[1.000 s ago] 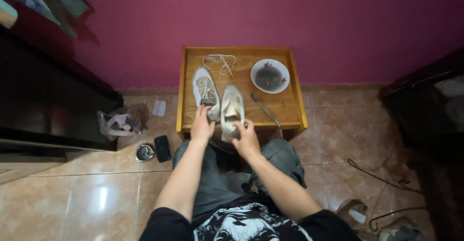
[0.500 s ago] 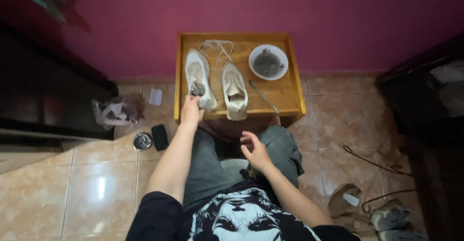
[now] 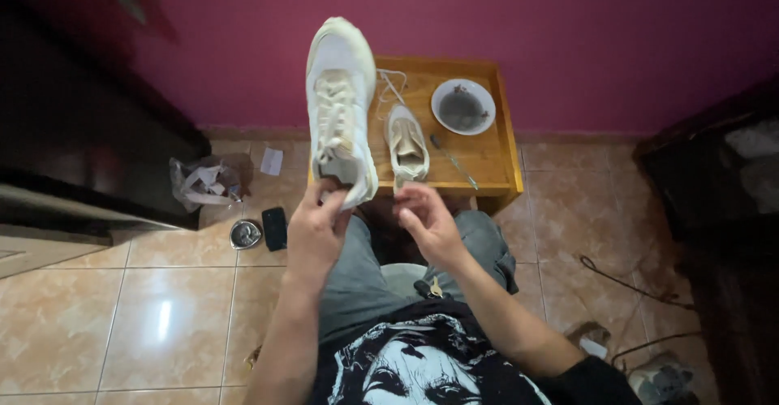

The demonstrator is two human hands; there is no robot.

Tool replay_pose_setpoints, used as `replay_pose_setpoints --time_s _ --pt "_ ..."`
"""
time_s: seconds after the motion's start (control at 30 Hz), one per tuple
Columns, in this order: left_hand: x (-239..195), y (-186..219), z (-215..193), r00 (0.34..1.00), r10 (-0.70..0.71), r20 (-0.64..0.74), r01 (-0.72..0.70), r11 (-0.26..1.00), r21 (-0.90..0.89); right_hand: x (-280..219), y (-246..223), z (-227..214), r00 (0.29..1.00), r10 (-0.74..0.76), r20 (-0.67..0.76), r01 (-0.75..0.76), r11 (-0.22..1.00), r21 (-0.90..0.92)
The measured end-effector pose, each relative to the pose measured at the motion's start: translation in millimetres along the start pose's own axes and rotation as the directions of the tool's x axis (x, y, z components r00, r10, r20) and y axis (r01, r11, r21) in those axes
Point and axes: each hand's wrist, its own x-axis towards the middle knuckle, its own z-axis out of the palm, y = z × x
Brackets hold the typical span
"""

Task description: The person removes the existing shoelaces from a white sneaker, then threads and ties new shoelaces through the eyelets. The person handles the shoe and laces by hand throughout the process.

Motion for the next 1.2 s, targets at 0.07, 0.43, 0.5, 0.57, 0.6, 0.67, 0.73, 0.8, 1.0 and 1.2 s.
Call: replay_pose_setpoints --time_s 0.07,0.43,0.5,0.57,0.6,0.67,0.73,0.8,1.0,1.2 --pt "-9 19 -22 0.983 0.158 -0.090 -0.141 0.975 0.171 6 -34 17 0.987 -0.149 0.054 0.155 0.982 -0.107" --pt "-29 97 -71 0.870 0.446 -0.209 -0.408 0.891 0.201 8 -104 36 0.777 -0.624 -0.084 0.578 0.759 -0.298" --pt "-37 111 -71 0.849 0.472 -0.236 -0.438 0.880 0.183 -3 -118 31 0.693 -0.717 -0.074 0.660 0.673 -0.332" --pt "-48 120 -66 0.871 0.376 -0.318 -0.437 0.887 -0.150 -13 -132 30 0.587 -0.805 -0.088 0.697 0.558 -0.450" --pt "-52 122 -70 0.870 0.376 -0.320 -0.438 0.887 -0.150 -19 -130 26 0.587 -0.805 -0.086 0.698 0.557 -0.450" --pt "-57 126 -79 0.901 0.192 -0.389 -0.361 0.830 -0.425 -25 -125 20 0.742 -0.646 -0.178 0.604 0.760 -0.240" --pt "-54 124 -79 0.872 0.152 -0.466 -0.364 0.837 -0.408 -37 -120 23 0.745 -0.638 -0.196 0.589 0.766 -0.258" --pt "-53 122 -80 0.831 0.112 -0.544 -0.368 0.845 -0.387 -47 -118 30 0.746 -0.632 -0.208 0.577 0.770 -0.273" --pt "-54 108 -58 0.996 0.009 -0.084 -0.077 0.507 -0.859 -73 -119 50 0.737 -0.668 -0.102 0.629 0.733 -0.258" --pt "-53 100 -32 0.975 -0.148 -0.165 -0.074 0.482 -0.873 -69 -133 31 0.777 -0.625 0.077 0.620 0.738 -0.264"
